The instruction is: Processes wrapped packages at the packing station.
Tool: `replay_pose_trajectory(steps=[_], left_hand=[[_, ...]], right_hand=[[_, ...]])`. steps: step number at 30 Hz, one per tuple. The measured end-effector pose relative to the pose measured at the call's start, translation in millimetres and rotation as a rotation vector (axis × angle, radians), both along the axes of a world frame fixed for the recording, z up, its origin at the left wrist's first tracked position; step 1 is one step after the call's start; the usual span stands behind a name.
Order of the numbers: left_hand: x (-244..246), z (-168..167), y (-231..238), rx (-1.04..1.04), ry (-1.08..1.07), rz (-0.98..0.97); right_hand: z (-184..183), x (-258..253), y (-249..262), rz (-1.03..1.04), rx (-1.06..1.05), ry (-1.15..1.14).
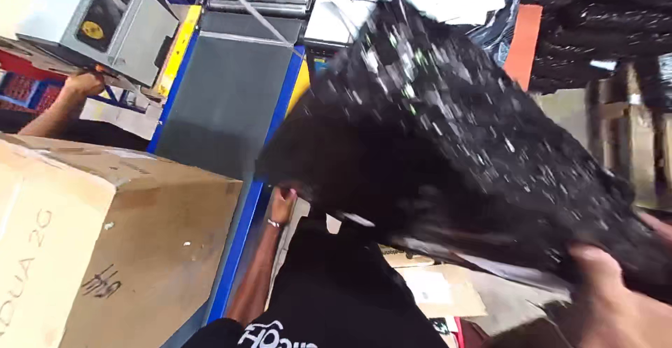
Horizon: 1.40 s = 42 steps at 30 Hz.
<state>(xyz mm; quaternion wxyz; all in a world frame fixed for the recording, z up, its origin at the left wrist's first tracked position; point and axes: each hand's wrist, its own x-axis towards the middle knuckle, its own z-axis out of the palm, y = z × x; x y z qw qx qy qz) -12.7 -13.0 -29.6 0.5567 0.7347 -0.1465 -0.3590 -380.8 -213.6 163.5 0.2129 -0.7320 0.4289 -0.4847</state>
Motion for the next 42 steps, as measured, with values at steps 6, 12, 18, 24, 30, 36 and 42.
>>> replay_pose_trajectory(steps=[6, 12, 18, 24, 30, 36, 42], left_hand=[[182, 58, 7, -0.208, -0.348, 0.555], [276, 106, 132, 0.373, -0.619, 0.892], [249, 105, 135, 0.309, -0.691, 0.542], [147, 32, 99, 0.222, -0.343, 0.02], [51, -7, 12, 0.162, -0.204, -0.521], [-28, -32, -91, 0.276, -0.024, -0.992], [-103, -25, -233, 0.204, -0.277, -1.101]], right_hand=[[25, 240, 16, 0.042, -0.001, -0.001], [9, 439, -18, 0.634, 0.141, 0.277], [-134, 372, -32, 0.332, 0.78, 0.188], [-227, 311, -146, -0.146, 0.951, -0.044], [-211, 312, -161, -0.113, 0.897, -0.458], [-195, 109, -95, -0.18, 0.733, 0.106], [-236, -103, -71, -0.93, 0.861, 0.52]])
